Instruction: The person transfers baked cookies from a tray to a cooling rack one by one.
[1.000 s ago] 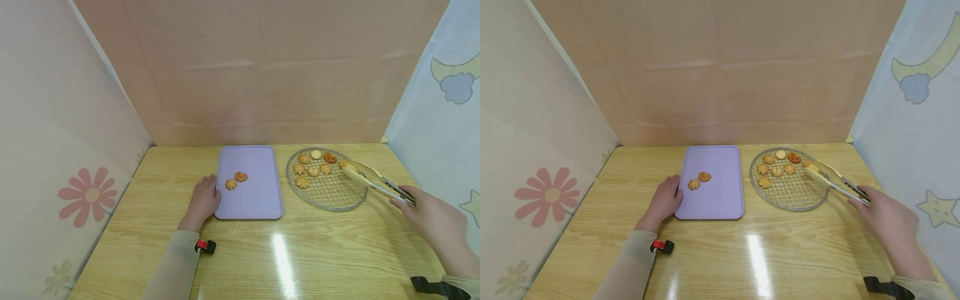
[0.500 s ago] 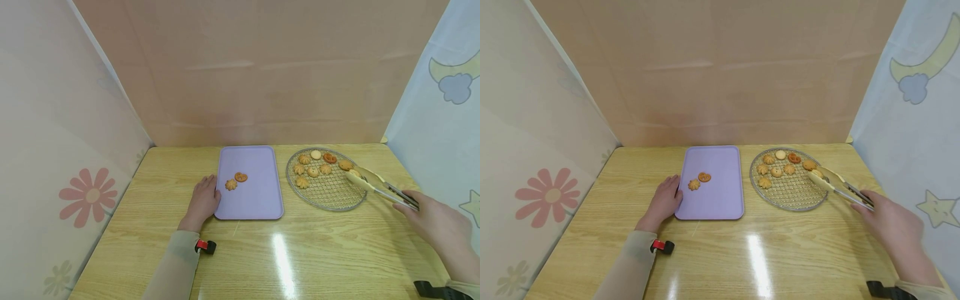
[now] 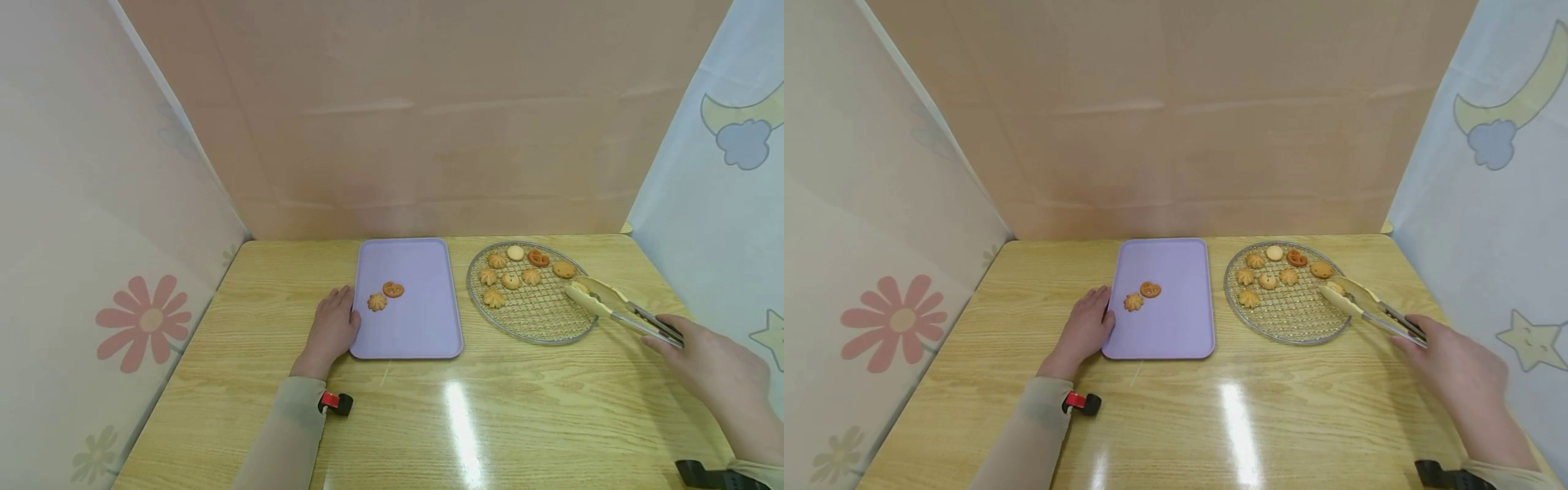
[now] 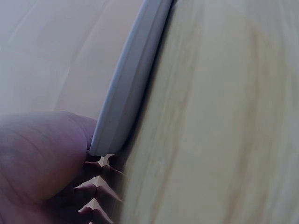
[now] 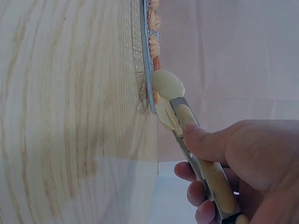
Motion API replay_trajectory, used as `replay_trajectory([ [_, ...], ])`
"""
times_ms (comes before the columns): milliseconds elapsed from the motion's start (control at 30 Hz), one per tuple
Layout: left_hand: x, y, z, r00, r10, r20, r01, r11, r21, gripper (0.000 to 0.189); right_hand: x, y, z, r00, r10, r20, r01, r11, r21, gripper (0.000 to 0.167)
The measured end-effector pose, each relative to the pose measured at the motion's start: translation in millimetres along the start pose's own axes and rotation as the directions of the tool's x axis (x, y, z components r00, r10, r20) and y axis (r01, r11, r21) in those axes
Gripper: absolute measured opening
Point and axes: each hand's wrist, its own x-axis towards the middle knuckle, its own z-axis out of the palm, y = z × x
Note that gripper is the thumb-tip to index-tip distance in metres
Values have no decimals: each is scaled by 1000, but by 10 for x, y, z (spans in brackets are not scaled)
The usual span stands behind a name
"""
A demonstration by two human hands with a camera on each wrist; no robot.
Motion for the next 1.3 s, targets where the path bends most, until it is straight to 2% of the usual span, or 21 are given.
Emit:
replay_trajectory([
  [833, -3, 17, -12, 1000, -7, 8, 7, 1000, 12, 57, 0, 14, 4, 1000, -1, -8, 1, 1000, 3, 67],
  [1167, 2, 6, -10, 1000, -5, 11, 5, 1000, 13, 57, -20, -42, -23, 1000, -4, -26, 4, 1000, 19, 66],
  [1300, 2, 7, -10, 1000, -1, 9, 1, 1000, 13, 57, -26, -79, -44, 998, -5, -56, 6, 1000, 23, 64],
])
